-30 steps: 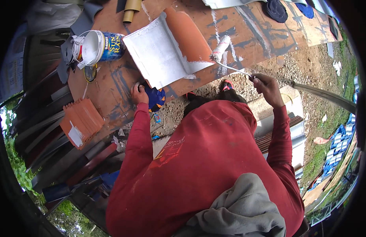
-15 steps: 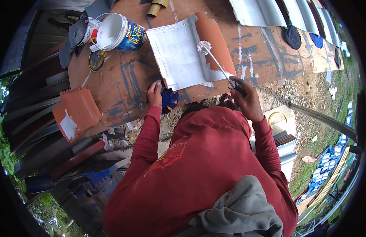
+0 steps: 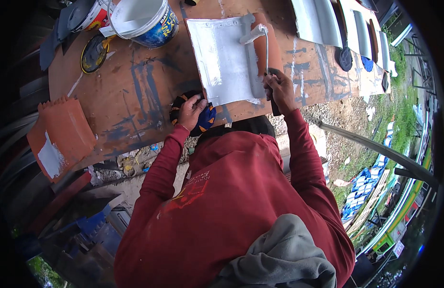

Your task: The person applies white paint to several curved roof tiles using a small paint roller, then carries a painted tile away from the table.

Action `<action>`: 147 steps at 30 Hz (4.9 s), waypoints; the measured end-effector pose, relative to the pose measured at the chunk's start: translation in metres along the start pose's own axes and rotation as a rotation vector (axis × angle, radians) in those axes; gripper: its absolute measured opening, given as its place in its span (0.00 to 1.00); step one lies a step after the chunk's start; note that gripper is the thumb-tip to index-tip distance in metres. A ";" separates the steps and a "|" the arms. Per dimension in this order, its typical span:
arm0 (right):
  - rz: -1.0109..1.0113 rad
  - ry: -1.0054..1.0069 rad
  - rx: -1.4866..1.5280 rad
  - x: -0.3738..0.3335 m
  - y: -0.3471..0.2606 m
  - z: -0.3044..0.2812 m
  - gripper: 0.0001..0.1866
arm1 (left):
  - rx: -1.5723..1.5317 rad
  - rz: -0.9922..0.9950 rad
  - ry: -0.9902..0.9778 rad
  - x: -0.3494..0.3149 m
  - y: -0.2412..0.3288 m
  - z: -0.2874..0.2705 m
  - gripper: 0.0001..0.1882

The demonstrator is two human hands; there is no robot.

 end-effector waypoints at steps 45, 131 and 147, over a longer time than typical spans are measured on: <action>0.255 0.238 -0.116 -0.131 0.018 0.013 0.18 | 0.158 -0.038 -0.115 0.014 -0.004 -0.017 0.17; 0.336 0.165 0.092 -0.197 0.029 0.014 0.19 | 0.148 -0.121 -0.223 0.030 -0.012 -0.037 0.17; 0.063 -0.021 -0.148 0.077 -0.072 -0.017 0.14 | 0.130 -0.172 -0.030 0.021 -0.014 -0.026 0.23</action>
Point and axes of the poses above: each hand's wrist, its own x-axis towards the middle knuckle, its own z-axis out of the palm, y = z × x, the point moved 2 cm from there along x, towards the middle knuckle, and after that the axes turned 11 degrees about -y, right-handed, at the moved point
